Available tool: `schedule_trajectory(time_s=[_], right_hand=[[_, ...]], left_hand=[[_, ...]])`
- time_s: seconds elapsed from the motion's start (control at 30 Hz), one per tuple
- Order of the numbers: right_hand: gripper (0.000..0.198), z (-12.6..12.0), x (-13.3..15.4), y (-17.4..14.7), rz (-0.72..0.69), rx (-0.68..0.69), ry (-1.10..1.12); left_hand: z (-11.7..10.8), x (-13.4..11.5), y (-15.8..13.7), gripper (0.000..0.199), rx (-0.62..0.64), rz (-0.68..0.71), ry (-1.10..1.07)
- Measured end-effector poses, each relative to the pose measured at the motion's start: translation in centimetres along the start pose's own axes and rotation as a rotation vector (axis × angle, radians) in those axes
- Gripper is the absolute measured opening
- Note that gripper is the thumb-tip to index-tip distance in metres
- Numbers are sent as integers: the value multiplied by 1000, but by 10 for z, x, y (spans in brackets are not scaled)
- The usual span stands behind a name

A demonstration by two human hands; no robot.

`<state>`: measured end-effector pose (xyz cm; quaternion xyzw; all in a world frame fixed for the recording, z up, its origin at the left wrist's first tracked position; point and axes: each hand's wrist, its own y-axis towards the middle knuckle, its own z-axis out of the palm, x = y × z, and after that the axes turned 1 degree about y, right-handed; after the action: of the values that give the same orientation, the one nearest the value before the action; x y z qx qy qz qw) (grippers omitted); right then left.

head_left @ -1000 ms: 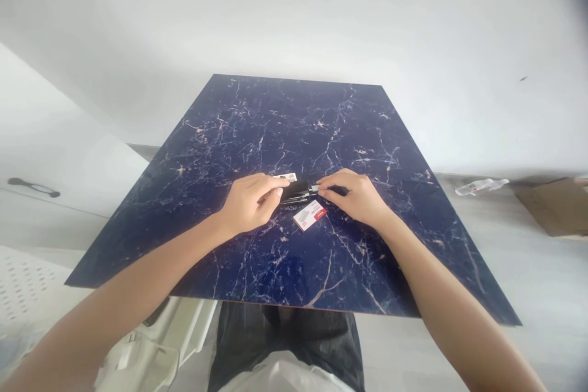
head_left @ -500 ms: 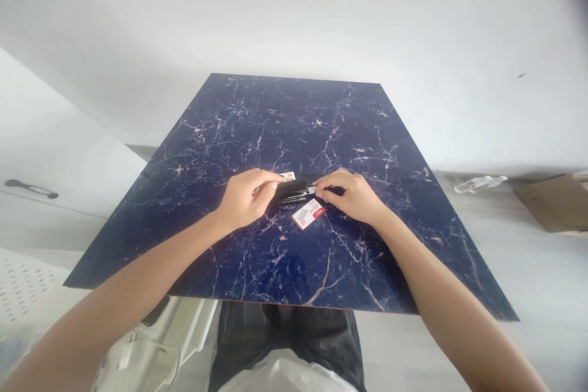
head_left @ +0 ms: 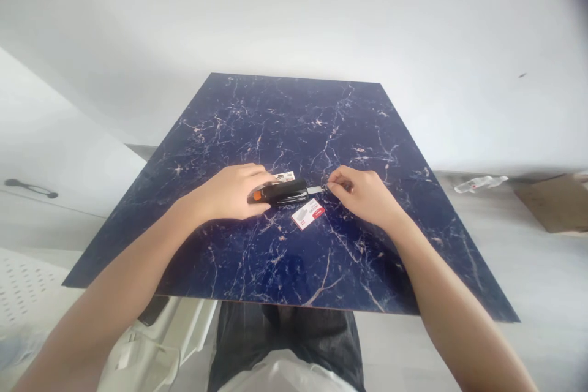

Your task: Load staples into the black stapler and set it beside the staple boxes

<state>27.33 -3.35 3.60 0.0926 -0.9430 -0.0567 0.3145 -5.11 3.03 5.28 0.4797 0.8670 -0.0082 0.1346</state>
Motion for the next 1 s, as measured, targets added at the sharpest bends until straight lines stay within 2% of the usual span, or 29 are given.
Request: schedule_trajectory(time_s=[0.07, 0.2, 0.3, 0.43, 0.57, 0.67, 0.73, 0.8, 0.87, 1.0], right_hand=[[10, 1, 10, -5, 16, 27, 36], [7, 13, 31, -14, 65, 108, 158], [6, 21, 39, -18, 101, 160, 277], [9, 22, 36, -16, 95, 218, 467], [22, 23, 32, -11, 156, 301, 628], [26, 30, 33, -10, 160, 171, 492], [22, 32, 33, -10, 114, 19, 297], [15, 29, 33, -11, 65, -61, 97], [13, 22, 32, -13, 45, 14, -7], [13, 4, 36, -16, 6, 309, 41]], left_hand=[[-2, 1, 0, 32, 43, -33, -10], [6, 1, 3, 21, 3, -18, -30], [12, 3, 3, 25, -35, -2, -33], [16, 5, 3, 32, -57, -2, -14], [28, -6, 7, 42, -117, -84, 49], [46, -22, 14, 44, -240, -202, 97], [55, -31, 17, 42, -294, -238, 99], [56, -34, 18, 42, -303, -237, 96], [49, -31, 17, 42, -255, -195, 81], [32, -17, 11, 41, -78, -104, -20]])
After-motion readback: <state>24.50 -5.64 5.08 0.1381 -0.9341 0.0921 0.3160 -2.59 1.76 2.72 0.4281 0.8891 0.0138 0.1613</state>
